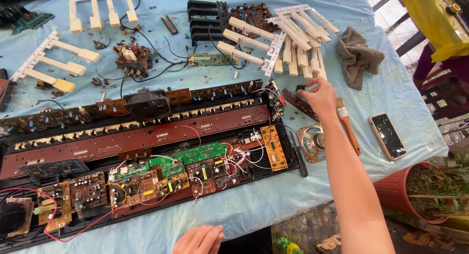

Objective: The person works on a disassembled electronic device, likely a keyboard, laid out on a blue cloth. They handle wires and small components, using a multimeter to test connections on the circuit board. The person also picks up and examines a small black component before placing it back on the table.

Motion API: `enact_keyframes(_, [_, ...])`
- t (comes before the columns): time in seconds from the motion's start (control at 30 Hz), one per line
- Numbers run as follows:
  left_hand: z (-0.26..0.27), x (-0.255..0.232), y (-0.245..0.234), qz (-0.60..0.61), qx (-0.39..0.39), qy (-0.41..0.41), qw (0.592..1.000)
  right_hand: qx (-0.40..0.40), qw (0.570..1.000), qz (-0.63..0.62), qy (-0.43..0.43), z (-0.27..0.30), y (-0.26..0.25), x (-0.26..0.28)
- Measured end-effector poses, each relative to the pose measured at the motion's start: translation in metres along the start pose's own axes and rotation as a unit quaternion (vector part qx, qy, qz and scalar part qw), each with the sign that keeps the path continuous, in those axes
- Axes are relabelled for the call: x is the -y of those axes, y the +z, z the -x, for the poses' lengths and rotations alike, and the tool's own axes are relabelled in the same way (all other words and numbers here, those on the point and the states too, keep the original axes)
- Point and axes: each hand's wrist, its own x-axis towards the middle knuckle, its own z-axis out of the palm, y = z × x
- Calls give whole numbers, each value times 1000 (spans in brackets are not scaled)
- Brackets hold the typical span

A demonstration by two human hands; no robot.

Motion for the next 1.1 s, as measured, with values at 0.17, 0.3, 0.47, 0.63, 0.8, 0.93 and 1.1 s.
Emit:
enact_keyframes(0.17, [-1,0,0,-4,-8,3,1000,14,999,-12,-32,13,-5,6])
enact_keyframes(0.3, [1,0,1,-6,1,-7,1000,20,995,-7,-96,19,-6,3])
enact_keyframes(0.47, [5,3,4,-7,16,-8,1000,-1,976,109,-187,14,-5,-3])
enact_keyframes(0.63, [7,6,7,-11,24,-5,1000,22,969,150,-195,18,-8,4])
enact_keyframes(0.8, [1,1,3,-20,-5,7,1000,12,976,61,-209,27,-12,4])
enact_keyframes(0.93, [10,12,11,-12,12,21,1000,1,967,-158,-202,89,-40,59])
enact_keyframes(1.1, [-7,-2,-2,36,-11,-29,999,53,846,-416,-329,165,-55,80])
